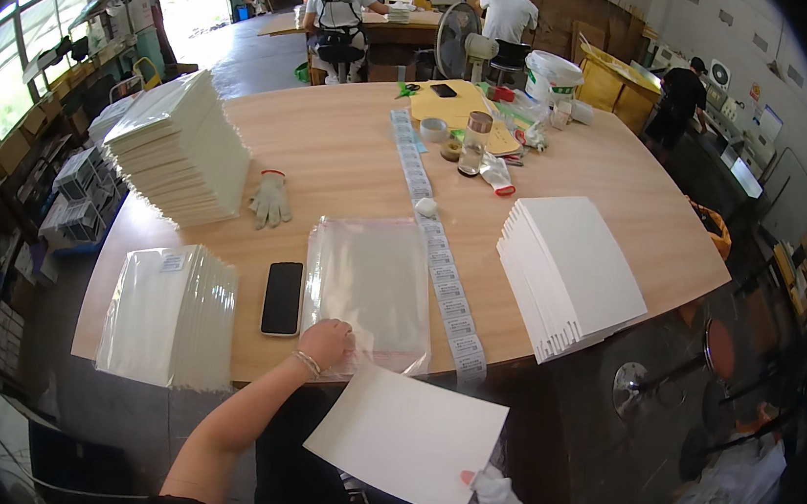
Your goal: The person repeatedly picks up white rectangular boards from a stack on the right, places them into clear plastic sleeves, and stacks the packaged items on the left. The person wears white gloves and works at a wooden table in a workshop environment.
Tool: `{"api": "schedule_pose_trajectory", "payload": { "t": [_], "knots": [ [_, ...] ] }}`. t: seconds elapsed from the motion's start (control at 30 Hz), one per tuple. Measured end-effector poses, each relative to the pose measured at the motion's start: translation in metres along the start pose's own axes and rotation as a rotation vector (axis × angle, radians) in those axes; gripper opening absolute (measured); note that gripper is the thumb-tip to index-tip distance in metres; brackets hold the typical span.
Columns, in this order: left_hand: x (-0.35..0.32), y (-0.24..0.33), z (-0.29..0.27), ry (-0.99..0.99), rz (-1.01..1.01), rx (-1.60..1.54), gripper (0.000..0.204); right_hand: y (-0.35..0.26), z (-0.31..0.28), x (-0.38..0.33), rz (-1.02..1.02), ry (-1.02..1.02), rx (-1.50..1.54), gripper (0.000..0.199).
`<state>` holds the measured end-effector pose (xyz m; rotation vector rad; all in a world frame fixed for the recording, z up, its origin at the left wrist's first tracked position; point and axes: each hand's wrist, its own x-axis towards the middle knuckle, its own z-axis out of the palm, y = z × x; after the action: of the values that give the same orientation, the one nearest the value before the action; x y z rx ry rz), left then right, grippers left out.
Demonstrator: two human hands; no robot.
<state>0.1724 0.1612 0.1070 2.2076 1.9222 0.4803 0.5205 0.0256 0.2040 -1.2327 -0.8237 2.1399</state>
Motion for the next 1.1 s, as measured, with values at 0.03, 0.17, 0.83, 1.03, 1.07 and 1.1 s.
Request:
{"api": "schedule_pose_trajectory", "payload": {
  "t": [0.03,0.17,0.83,1.03,1.07,1.1],
  "knots": [
    [-0.002,-0.004,0.001,-0.065,-0.019,-0.045,0.016,0.004,0.006,0.002,0.019,-0.026,0.060,0.027],
    [-0.025,-0.013,0.004,0.170,0.147,0.072,0.015,0.028,0.021,0.020,-0.117,0.084,0.247,0.017],
    [-0.035,0.086,0.086,0.389,-0.410,-1.643,0.012,0.034,0.053,0.033,0.011,0.046,0.399,0.024],
    [-0.095,0.101,0.144,0.141,-0.204,-1.139,0.026,0.052,0.050,0.054,-0.020,0.021,0.254,0.020],
    [-0.109,0.105,0.150,0.199,-0.116,-0.963,0.029,0.062,0.047,0.068,-0.014,0.003,0.379,0.020],
    [-0.120,0.102,0.173,0.183,-0.281,-1.244,0.028,0.069,0.047,0.087,-0.020,0.001,0.362,0.021]
  ]
}}
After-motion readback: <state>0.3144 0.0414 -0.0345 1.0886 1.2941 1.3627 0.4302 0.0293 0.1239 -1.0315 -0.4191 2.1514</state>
